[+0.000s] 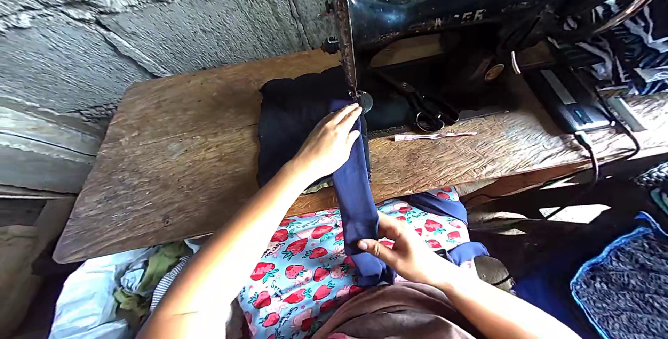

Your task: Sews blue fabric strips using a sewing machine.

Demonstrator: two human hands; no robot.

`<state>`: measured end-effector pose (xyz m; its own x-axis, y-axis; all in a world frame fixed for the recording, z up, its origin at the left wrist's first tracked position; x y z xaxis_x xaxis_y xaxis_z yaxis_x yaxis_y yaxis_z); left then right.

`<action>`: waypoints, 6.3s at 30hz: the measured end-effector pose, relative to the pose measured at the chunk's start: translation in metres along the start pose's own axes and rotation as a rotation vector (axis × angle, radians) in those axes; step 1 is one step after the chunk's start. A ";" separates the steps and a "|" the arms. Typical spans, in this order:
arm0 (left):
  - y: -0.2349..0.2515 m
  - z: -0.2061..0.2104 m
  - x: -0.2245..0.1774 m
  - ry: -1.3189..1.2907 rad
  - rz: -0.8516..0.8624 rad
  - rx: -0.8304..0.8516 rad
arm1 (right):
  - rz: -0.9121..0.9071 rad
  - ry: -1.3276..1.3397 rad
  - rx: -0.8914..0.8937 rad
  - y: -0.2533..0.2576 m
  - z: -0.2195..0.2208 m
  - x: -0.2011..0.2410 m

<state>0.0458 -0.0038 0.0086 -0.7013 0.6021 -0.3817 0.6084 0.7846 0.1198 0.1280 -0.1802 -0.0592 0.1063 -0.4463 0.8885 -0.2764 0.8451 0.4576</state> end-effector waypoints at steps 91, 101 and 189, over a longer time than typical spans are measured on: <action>-0.085 0.002 -0.001 0.164 0.650 -0.026 | -0.585 -0.935 0.424 0.107 -0.077 0.006; -0.085 -0.013 0.015 -0.289 0.492 -0.109 | -0.476 -0.858 0.217 0.095 -0.073 0.019; -0.082 -0.001 0.001 -0.223 0.106 -0.344 | -0.772 -0.845 0.586 0.139 -0.079 0.007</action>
<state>-0.0050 -0.0673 -0.0003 -0.5215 0.6647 -0.5350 0.4865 0.7467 0.4536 0.1654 -0.0422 0.0130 -0.1501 -0.9887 0.0057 -0.8139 0.1268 0.5669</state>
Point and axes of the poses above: each hand's wrist, its own y-axis towards the middle knuckle, its own z-axis out of the palm, x = y × z, the point moved 6 cm from there along y, towards the middle knuckle, and after that the axes turned 11 degrees about -z, right-handed, at the moved point
